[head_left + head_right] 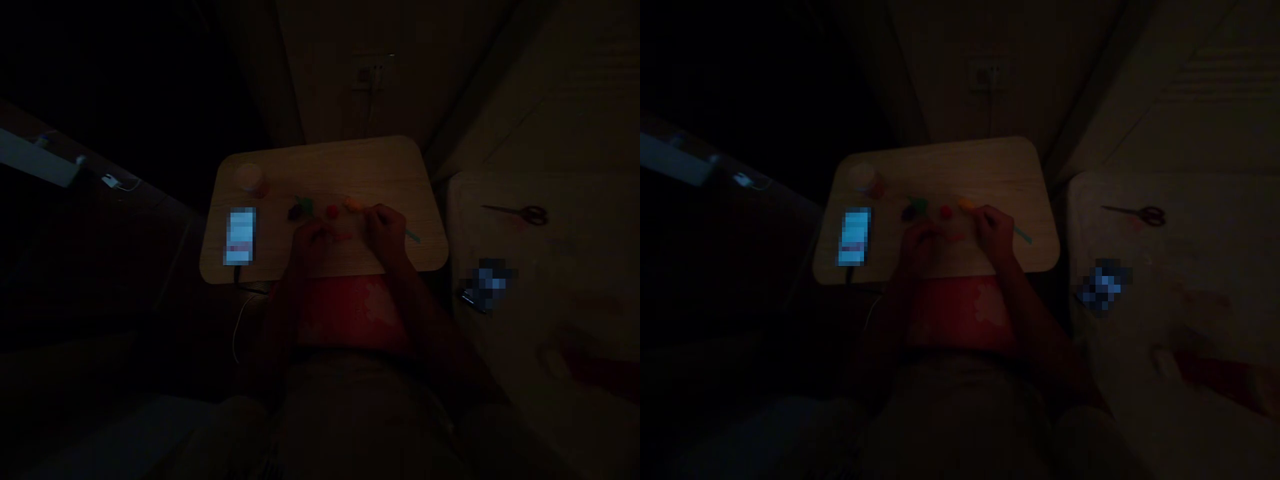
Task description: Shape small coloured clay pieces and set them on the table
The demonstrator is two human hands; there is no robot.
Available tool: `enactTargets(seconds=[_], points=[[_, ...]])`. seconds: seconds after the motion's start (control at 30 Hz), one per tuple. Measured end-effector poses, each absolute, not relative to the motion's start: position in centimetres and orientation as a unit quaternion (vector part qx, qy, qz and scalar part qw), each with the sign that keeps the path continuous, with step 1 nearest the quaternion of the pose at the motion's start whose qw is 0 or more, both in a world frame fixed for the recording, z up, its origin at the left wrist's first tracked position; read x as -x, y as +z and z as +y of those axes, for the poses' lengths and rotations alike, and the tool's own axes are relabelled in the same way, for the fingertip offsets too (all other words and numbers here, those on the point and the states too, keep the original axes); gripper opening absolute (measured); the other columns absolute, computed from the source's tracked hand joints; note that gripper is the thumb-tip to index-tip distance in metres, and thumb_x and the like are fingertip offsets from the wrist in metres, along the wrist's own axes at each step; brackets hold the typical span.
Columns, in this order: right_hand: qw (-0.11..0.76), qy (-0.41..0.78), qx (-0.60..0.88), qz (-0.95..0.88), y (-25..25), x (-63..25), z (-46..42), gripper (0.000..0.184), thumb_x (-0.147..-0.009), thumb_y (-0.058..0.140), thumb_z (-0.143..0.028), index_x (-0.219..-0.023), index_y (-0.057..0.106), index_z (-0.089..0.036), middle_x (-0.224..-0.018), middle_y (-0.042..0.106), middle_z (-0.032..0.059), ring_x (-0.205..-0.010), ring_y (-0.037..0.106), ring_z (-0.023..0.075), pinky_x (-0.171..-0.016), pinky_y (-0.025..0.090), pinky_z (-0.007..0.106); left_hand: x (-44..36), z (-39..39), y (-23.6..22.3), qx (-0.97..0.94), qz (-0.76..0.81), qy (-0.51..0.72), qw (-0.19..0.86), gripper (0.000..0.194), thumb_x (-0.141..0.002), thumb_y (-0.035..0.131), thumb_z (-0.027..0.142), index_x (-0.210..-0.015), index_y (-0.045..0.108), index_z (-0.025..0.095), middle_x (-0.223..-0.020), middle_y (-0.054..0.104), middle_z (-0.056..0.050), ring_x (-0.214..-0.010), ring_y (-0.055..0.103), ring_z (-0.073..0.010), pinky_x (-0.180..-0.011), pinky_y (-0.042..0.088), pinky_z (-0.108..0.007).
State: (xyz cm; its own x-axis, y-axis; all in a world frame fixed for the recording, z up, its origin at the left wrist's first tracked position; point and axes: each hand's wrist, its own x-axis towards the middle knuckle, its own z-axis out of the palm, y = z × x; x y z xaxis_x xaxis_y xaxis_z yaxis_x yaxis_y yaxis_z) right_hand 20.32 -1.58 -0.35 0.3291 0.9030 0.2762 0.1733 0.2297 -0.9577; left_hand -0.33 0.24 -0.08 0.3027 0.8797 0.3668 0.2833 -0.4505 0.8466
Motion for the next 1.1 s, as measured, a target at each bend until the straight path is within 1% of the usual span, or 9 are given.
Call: enactTargets(seconds=[0.13,0.37,0.47,0.6,0.7,0.8,0.87,0.97,1.1], points=[[0.615,0.290,0.544,-0.492,-0.6,-20.6,-1.3,0.044,-0.098,0.063,-0.053,-0.068,0.051,-0.024,-0.063,0.048,-0.0039,-0.061,0.046,0.0140,-0.060,0.039,0.030,0.5,0.0,0.1,-0.725,0.403,0.449,0.332,0.019,-0.076,0.056,0.015,-0.078,0.075,0.020,-0.076,0.064,-0.002,-0.074,0.058,-0.0182,-0.071,0.046,-0.030],[0.598,0.319,0.538,-0.500,-0.8,-20.4,-1.1,0.026,-0.095,0.065,-0.047,-0.091,0.073,-0.023,-0.084,0.073,0.0017,-0.072,0.062,0.0173,-0.070,0.050,0.031,0.0,-0.3,-0.2,-0.677,0.482,0.437,0.344,0.024,-0.092,0.066,0.037,-0.078,0.072,0.019,-0.067,0.063,0.001,-0.064,0.053,-0.0140,-0.060,0.039,-0.026],[0.598,0.310,0.542,-0.503,-0.6,-20.4,-1.3,0.024,-0.096,0.063,-0.041,-0.093,0.078,-0.023,-0.087,0.078,0.0039,-0.076,0.068,0.0190,-0.076,0.054,0.033,-0.2,-0.1,-0.5,-0.669,0.491,0.450,0.329,0.023,-0.093,0.069,0.038,-0.081,0.074,0.019,-0.066,0.059,0.002,-0.062,0.050,-0.0132,-0.059,0.038,-0.025],[0.593,0.307,0.552,-0.500,-0.4,-20.3,-1.4,0.021,-0.093,0.064,-0.036,-0.087,0.079,-0.022,-0.079,0.077,0.0032,-0.069,0.067,0.0180,-0.071,0.054,0.031,-0.1,0.1,-0.6,-0.701,0.483,0.437,0.291,0.017,-0.094,0.071,0.033,-0.099,0.080,0.020,-0.063,0.055,0.003,-0.059,0.048,-0.0132,-0.059,0.040,-0.026],[0.583,0.305,0.568,-0.494,-0.6,-20.3,-1.4,0.018,-0.089,0.069,-0.035,-0.081,0.077,-0.021,-0.076,0.076,0.0023,-0.068,0.067,0.0171,-0.067,0.053,0.029,-0.3,0.1,-0.7,-0.742,0.458,0.415,0.259,0.029,-0.092,0.077,0.033,-0.118,0.077,0.020,-0.086,0.071,-0.002,-0.072,0.060,-0.0161,-0.071,0.052,-0.029],[0.580,0.310,0.574,-0.488,-0.7,-20.3,-1.3,0.016,-0.085,0.074,-0.036,-0.078,0.075,-0.021,-0.070,0.072,0.0000,-0.063,0.063,0.0154,-0.061,0.050,0.027,-0.9,-0.1,-0.9,-0.772,0.452,0.384,0.227,0.047,-0.086,0.086,0.040,-0.128,0.073,0.022,-0.123,0.072,-0.012,-0.108,0.068,-0.0260,-0.099,0.057,-0.041],[0.582,0.314,0.568,-0.489,-0.7,-20.4,-1.4,0.017,-0.084,0.076,-0.036,-0.077,0.076,-0.021,-0.066,0.070,-0.0010,-0.059,0.061,0.0146,-0.058,0.048,0.027,-1.2,-0.1,-1.2,-0.791,0.451,0.352,0.215,0.049,-0.083,0.088,0.044,-0.125,0.075,0.021,-0.130,0.067,-0.014,-0.119,0.065,-0.0307,-0.107,0.055,-0.046],[0.587,0.318,0.554,-0.497,-0.5,-20.4,-1.4,0.016,-0.085,0.075,-0.035,-0.080,0.080,-0.021,-0.071,0.075,0.0005,-0.061,0.064,0.0154,-0.060,0.050,0.028,-1.5,-0.1,-1.5,-0.814,0.438,0.311,0.220,0.036,-0.087,0.085,0.043,-0.115,0.080,0.020,-0.124,0.064,-0.014,-0.109,0.067,-0.0288,-0.101,0.058,-0.046],[0.598,0.338,0.527,-0.500,-0.7,-20.2,-1.4,0.019,-0.086,0.077,-0.037,-0.096,0.084,-0.022,-0.104,0.085,0.0075,-0.088,0.077,0.0214,-0.082,0.062,0.035,-1.3,0.0,-1.5,-0.814,0.432,0.326,0.212,0.019,-0.095,0.076,0.036,-0.101,0.081,0.019,-0.112,0.064,-0.012,-0.102,0.066,-0.0250,-0.098,0.058,-0.043]])
